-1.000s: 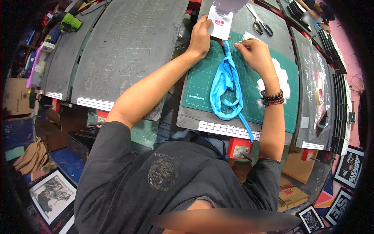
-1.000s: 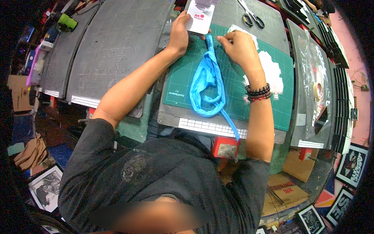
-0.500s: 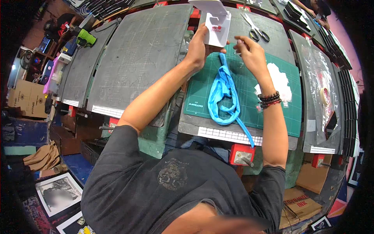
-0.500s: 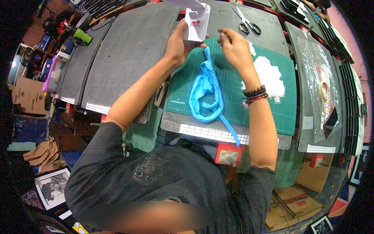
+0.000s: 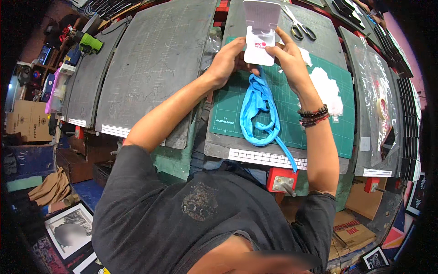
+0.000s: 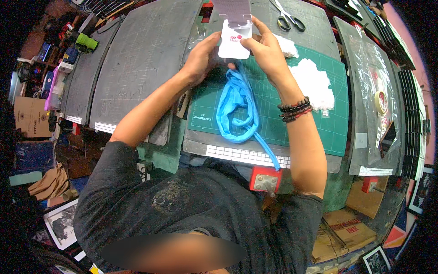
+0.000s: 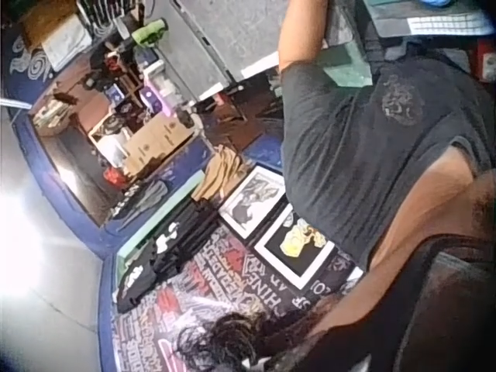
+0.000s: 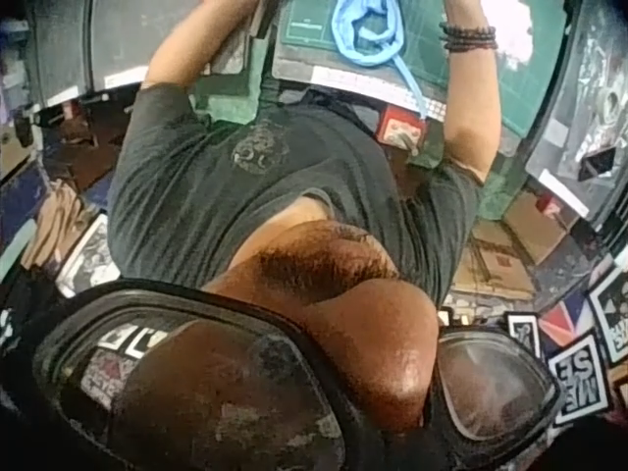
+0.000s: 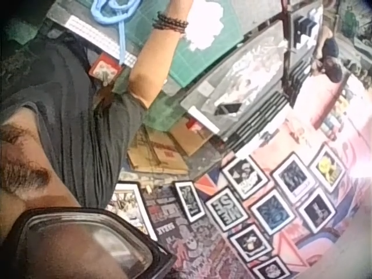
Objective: Assembling an ID card holder by applying adhesive and attaching a blue lanyard strap.
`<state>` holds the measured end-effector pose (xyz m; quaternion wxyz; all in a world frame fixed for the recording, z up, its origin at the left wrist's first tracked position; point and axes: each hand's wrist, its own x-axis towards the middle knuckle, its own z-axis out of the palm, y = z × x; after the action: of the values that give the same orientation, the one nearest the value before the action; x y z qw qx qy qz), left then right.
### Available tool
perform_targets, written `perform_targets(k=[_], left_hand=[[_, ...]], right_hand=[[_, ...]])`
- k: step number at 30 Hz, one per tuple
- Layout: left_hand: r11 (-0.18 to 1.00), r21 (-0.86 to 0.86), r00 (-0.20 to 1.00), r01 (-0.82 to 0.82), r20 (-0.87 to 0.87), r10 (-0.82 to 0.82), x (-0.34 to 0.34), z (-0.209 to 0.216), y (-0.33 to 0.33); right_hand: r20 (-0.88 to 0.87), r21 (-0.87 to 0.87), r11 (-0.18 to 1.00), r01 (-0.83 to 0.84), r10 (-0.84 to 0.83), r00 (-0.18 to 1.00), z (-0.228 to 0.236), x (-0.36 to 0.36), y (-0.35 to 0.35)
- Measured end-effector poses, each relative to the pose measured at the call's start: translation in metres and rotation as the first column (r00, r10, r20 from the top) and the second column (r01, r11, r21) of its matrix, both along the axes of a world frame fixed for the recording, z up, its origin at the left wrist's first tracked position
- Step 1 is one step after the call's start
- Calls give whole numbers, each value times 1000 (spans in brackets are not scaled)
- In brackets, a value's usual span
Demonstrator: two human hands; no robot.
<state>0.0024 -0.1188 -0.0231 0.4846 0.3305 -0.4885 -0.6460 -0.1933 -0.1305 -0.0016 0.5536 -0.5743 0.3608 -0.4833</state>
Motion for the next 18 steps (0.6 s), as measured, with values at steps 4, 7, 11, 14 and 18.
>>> perform_targets(k=[4,7,11,14,18], left_hand=[[998,-50,999,30,24,-29,15,2,1],[994,-105,999,22,45,-17,16,4,2],[991,-113,997,-69,-32,65,13,1,15],[930,-329,981,-162,45,187,13,-17,5],[971,-211,993,-114,-7,115,12,-19,9]], right_hand=[[39,78,996,-48,45,998,-1,2,2],[49,34,998,-47,45,998,-3,3,2],[16,-3,1000,10,-10,1000,0,15,13],[-32,-34,998,58,-59,998,-12,17,9],[-43,51,993,108,-106,993,-21,11,6]])
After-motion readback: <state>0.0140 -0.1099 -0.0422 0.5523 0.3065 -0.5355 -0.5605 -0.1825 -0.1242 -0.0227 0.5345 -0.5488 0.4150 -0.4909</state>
